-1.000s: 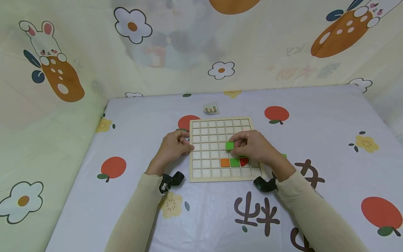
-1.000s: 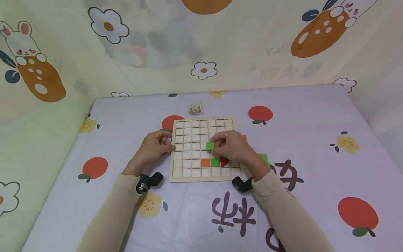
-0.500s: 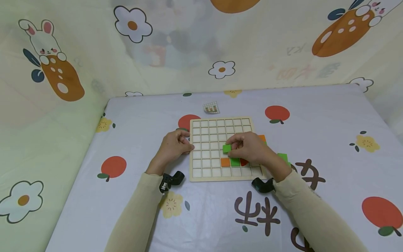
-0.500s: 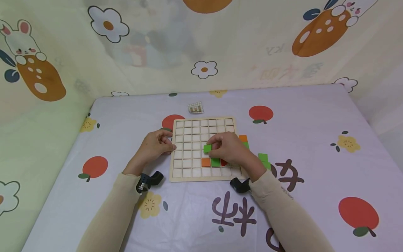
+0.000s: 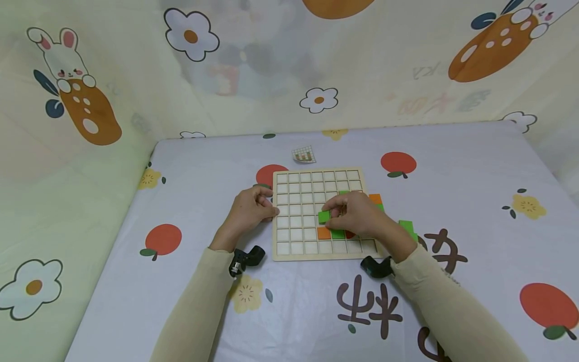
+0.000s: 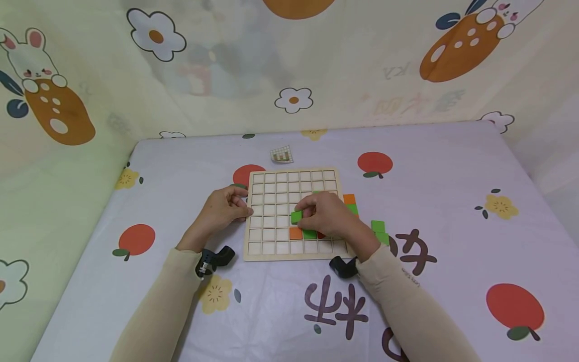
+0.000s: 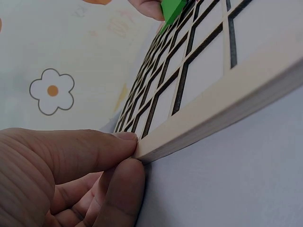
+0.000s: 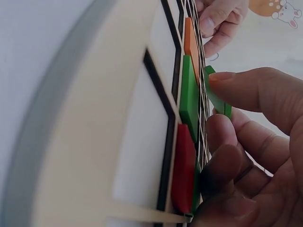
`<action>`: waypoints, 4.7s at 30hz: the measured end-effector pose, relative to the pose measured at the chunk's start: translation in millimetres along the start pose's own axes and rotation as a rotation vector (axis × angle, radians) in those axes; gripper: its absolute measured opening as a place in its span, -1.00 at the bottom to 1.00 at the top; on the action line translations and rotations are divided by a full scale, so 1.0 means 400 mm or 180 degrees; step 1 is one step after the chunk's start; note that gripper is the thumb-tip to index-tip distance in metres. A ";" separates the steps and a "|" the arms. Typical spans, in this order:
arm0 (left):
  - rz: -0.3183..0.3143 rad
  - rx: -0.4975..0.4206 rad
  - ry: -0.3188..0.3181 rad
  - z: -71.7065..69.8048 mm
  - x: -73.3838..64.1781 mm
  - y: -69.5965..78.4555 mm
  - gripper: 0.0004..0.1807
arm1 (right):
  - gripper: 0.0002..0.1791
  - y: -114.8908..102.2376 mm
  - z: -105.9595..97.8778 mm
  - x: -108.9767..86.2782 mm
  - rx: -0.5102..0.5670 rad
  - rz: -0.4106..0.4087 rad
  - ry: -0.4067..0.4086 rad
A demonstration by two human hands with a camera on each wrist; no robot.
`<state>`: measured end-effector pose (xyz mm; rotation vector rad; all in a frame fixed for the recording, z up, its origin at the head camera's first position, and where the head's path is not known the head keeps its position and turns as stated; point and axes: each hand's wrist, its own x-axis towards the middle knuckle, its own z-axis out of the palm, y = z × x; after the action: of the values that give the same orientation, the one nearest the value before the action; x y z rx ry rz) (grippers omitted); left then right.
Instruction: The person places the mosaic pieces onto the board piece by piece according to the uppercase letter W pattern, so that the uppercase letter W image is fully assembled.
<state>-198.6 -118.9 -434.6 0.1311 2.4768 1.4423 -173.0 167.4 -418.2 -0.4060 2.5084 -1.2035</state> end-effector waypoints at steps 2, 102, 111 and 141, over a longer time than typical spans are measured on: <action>0.0000 -0.0012 -0.0001 0.000 0.000 0.000 -0.50 | -0.71 0.000 0.001 0.000 -0.0021 -0.0002 -0.0011; -0.0065 -0.0084 -0.0004 -0.001 0.002 -0.005 -0.50 | -0.59 0.111 -0.145 -0.065 -0.0339 0.0842 0.0953; -0.0071 -0.0031 0.0014 0.000 0.004 -0.004 -0.50 | -0.60 0.121 -0.147 -0.067 -0.0004 0.1089 0.1005; -0.0076 -0.0048 0.0026 0.004 0.005 -0.006 -0.51 | -0.61 0.134 -0.156 -0.071 0.0233 0.0982 0.0978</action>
<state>-199.8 -118.5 -437.9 0.0923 2.4649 1.4546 -178.7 254.2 -419.1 0.1955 2.6377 -1.3055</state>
